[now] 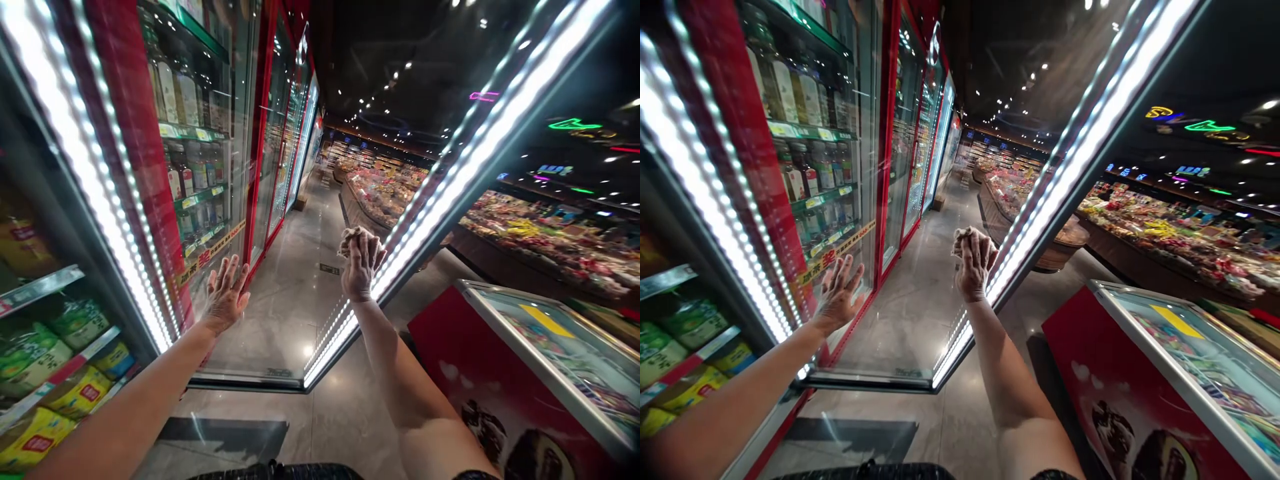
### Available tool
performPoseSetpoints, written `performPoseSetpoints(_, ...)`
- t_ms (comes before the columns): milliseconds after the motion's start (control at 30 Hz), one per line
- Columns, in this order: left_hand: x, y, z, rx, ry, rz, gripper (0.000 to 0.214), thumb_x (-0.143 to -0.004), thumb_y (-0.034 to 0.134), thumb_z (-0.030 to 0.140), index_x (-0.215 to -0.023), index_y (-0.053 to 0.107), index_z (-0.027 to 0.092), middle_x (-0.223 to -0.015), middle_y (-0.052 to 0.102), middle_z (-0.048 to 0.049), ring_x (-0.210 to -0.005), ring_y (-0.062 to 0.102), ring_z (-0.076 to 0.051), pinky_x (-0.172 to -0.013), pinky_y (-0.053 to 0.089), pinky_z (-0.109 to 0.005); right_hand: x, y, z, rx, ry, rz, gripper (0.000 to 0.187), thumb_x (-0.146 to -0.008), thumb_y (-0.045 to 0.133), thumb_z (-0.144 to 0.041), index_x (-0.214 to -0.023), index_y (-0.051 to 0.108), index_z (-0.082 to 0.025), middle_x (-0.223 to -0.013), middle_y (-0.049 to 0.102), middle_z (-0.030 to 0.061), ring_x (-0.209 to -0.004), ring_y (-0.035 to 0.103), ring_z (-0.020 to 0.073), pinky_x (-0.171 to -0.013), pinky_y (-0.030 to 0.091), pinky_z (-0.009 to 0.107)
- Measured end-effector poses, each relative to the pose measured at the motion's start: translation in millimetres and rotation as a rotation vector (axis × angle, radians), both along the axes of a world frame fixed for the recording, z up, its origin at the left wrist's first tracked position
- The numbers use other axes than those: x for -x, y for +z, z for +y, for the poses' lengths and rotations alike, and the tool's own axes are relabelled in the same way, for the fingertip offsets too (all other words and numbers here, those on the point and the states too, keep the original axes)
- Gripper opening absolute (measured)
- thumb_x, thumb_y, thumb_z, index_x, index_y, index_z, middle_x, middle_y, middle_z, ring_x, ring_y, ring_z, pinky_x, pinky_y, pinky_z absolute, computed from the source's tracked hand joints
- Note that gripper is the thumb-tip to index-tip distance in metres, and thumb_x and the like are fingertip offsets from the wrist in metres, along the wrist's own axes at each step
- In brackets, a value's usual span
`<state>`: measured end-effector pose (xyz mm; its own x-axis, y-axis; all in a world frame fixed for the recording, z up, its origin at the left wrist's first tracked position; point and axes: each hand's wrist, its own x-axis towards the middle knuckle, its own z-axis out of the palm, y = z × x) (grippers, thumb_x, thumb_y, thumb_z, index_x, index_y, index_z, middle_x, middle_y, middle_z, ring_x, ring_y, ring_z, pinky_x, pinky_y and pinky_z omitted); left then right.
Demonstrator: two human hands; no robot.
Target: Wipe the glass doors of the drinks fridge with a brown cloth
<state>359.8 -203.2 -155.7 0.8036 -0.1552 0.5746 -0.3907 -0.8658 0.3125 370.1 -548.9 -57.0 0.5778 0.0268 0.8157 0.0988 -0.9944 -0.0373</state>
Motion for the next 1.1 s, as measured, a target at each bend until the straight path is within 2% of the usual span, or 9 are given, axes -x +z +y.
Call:
performPoseSetpoints(167,-2,8.1,25,-0.044,-0.07,-0.019,0.082,-0.092,0.054,0.021,-0.165,0.018,0.031,-0.17,0.024,-0.0106,-0.159,0.02,-0.03,-0.126,0.023,-0.056,0,-26.7,26,0.164,0.153,0.092,0.063,-0.097,0.04,-0.014,-0.156,0.045,-0.037,-0.158,0.05,0.0072,-0.158,0.025,0.0281,-0.126,0.017,0.066)
performPoseSetpoints(233,-5,13.9,39,-0.008,-0.042,-0.043,0.082,-0.091,0.058,0.024,-0.164,0.02,0.03,-0.172,0.02,-0.011,-0.159,0.018,-0.031,-0.127,0.024,-0.055,-1,-25.6,30,0.221,0.154,0.14,0.062,-0.097,0.041,-0.014,-0.155,0.048,-0.038,-0.159,0.05,0.0063,-0.157,0.026,0.0277,-0.127,0.017,0.064)
performPoseSetpoints(367,-14,22.7,64,0.071,0.083,-0.06,0.079,-0.092,0.06,0.03,-0.163,0.027,0.029,-0.174,0.003,-0.0094,-0.161,0.0,-0.033,-0.129,0.016,-0.058,-15,-9.7,46,0.024,0.003,-0.054,0.059,-0.1,0.036,-0.018,-0.158,0.043,-0.024,-0.164,0.039,0.014,-0.16,0.015,0.031,-0.124,0.018,0.07)
performPoseSetpoints(433,-18,23.2,73,0.072,0.061,-0.04,0.076,-0.092,0.06,0.029,-0.162,0.03,0.031,-0.174,-0.001,-0.0072,-0.16,-0.004,-0.033,-0.129,0.012,-0.059,-20,-17.8,63,-0.024,-0.006,-0.093,0.058,-0.1,0.035,-0.018,-0.158,0.045,-0.022,-0.163,0.041,0.0165,-0.159,0.016,0.0321,-0.122,0.019,0.073)
performPoseSetpoints(600,-23,18.2,85,0.04,-0.002,-0.012,0.077,-0.093,0.058,0.026,-0.163,0.025,0.034,-0.174,0.007,-0.0057,-0.16,-0.001,-0.031,-0.129,0.012,-0.06,-8,-60.6,101,0.305,0.271,0.214,0.059,-0.098,0.039,-0.014,-0.148,0.056,-0.041,-0.15,0.06,0.004,-0.15,0.042,0.0261,-0.126,0.024,0.06)
performPoseSetpoints(700,-25,13.6,90,0.009,-0.029,-0.022,0.081,-0.093,0.058,0.023,-0.163,0.02,0.034,-0.173,0.011,-0.0069,-0.16,0.003,-0.031,-0.129,0.015,-0.059,-13,-49.1,106,0.296,0.255,0.158,0.062,-0.097,0.042,-0.013,-0.151,0.051,-0.041,-0.153,0.056,0.0043,-0.153,0.037,0.0269,-0.128,0.019,0.06)
performPoseSetpoints(833,-29,4.7,95,-0.001,-0.054,-0.075,0.089,-0.092,0.06,0.02,-0.164,0.012,0.034,-0.173,0.007,-0.0071,-0.16,0.004,-0.031,-0.129,0.018,-0.058,-31,-28.4,121,0.134,0.129,-0.142,0.062,-0.098,0.04,-0.015,-0.157,0.045,-0.029,-0.161,0.045,0.0127,-0.16,0.017,0.03,-0.125,0.01,0.069)
performPoseSetpoints(1000,-34,-5.2,100,-0.012,-0.117,-0.207,0.099,-0.091,0.063,0.02,-0.164,-0.003,0.034,-0.173,0.002,-0.0097,-0.159,0.006,-0.034,-0.127,0.023,-0.06,-23,-50.9,147,0.414,0.276,-0.18,0.058,-0.095,0.043,-0.007,-0.148,0.056,-0.025,-0.149,0.061,0.008,-0.159,0.022,0.0201,-0.131,0.003,0.051)
performPoseSetpoints(1100,-34,-7.2,101,-0.019,-0.124,-0.231,0.103,-0.09,0.063,0.018,-0.164,-0.006,0.034,-0.173,0.004,-0.0111,-0.159,0.008,-0.036,-0.126,0.026,-0.061,-23,-39.8,156,0.475,0.292,-0.125,0.057,-0.095,0.045,-0.008,-0.147,0.058,-0.028,-0.149,0.062,0.0062,-0.156,0.03,0.0206,-0.131,0.003,0.049)
